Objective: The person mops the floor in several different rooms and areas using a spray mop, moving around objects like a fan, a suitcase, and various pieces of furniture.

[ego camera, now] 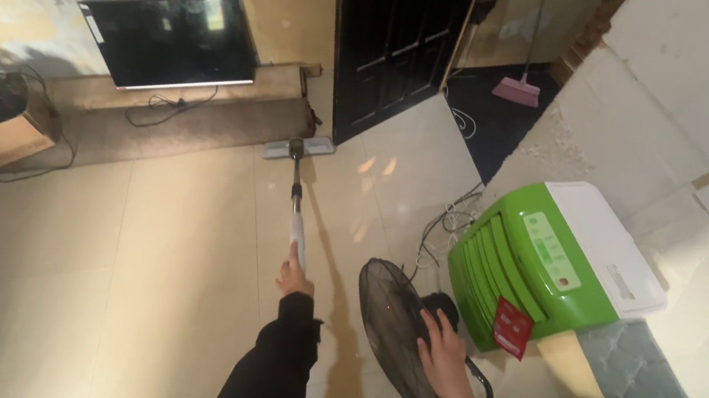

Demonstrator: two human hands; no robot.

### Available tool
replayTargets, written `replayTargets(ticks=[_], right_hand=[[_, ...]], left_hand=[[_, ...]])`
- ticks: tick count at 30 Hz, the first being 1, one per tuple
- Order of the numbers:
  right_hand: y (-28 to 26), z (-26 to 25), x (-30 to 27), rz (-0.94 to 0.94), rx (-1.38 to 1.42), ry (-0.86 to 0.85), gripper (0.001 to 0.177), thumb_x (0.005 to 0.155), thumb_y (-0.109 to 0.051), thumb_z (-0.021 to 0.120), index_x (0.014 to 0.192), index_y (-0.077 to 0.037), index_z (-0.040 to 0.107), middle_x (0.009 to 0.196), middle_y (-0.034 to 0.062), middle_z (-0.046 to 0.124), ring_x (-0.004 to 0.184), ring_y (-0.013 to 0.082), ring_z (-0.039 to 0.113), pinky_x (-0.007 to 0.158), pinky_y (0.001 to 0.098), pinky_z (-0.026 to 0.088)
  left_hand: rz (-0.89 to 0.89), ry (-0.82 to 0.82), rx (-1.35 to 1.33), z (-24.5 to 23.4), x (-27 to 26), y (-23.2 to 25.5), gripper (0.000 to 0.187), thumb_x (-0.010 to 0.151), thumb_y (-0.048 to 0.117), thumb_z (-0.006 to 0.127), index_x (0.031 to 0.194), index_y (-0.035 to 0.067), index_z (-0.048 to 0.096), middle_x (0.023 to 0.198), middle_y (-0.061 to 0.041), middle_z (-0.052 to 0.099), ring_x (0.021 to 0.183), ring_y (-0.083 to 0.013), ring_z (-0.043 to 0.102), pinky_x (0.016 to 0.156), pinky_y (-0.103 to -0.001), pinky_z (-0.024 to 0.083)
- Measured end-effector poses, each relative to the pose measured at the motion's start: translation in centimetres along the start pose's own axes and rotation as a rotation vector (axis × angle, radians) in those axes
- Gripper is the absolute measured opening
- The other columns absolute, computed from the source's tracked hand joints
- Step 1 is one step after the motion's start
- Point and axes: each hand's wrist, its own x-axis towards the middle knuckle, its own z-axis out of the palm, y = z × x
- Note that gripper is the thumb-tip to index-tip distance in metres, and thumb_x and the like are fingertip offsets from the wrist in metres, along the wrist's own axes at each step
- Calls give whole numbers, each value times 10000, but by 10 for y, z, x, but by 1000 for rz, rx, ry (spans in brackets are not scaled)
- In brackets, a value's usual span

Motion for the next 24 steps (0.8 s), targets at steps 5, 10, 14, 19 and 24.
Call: replayTargets(ticks=[5,10,14,19,24], right_hand=[[-4,25,-10,-92,-60,-69,576,925,-260,632,1468,-203,445,1536,183,380,1408,394,413,1023,633,353],[-33,28,-26,-138,-72,-177,584,945,-252,623,1495,-232,425,1568,160,339,1406,377,394,1069,687,313],[-74,40,-53,-223,-66,-146,601,926,-251,634,1490,-241,426,1588,151,321,1407,376,388,1077,691,317],[-132,58,-134,-372,6,-173,663,912,-191,656,1522,-199,396,1598,180,309,1442,394,345,1091,715,266],[-216,79,-231,-558,175,-249,807,845,-187,711,1554,-174,326,1591,220,288,1409,422,353,1109,683,268]], left_hand=[[23,-130,63,-39,-24,-74,1148,781,-140,615,1634,434,106,1343,-203,582,1219,-424,612,1071,-525,481],[96,-50,68,-71,-97,-144,1174,729,-189,613,1602,422,119,1395,-257,514,1181,-464,616,969,-507,551],[92,-156,175,-74,-214,-188,1182,721,-208,589,1618,387,100,1527,-331,353,1376,-526,412,1134,-557,406],[48,-281,115,-109,-348,-235,1149,727,-191,574,1597,378,87,1540,-315,330,1510,-450,265,1172,-666,237],[200,-198,66,-244,-459,-223,1109,698,-152,579,1614,271,119,1472,-378,371,1433,-511,322,1162,-606,282]])
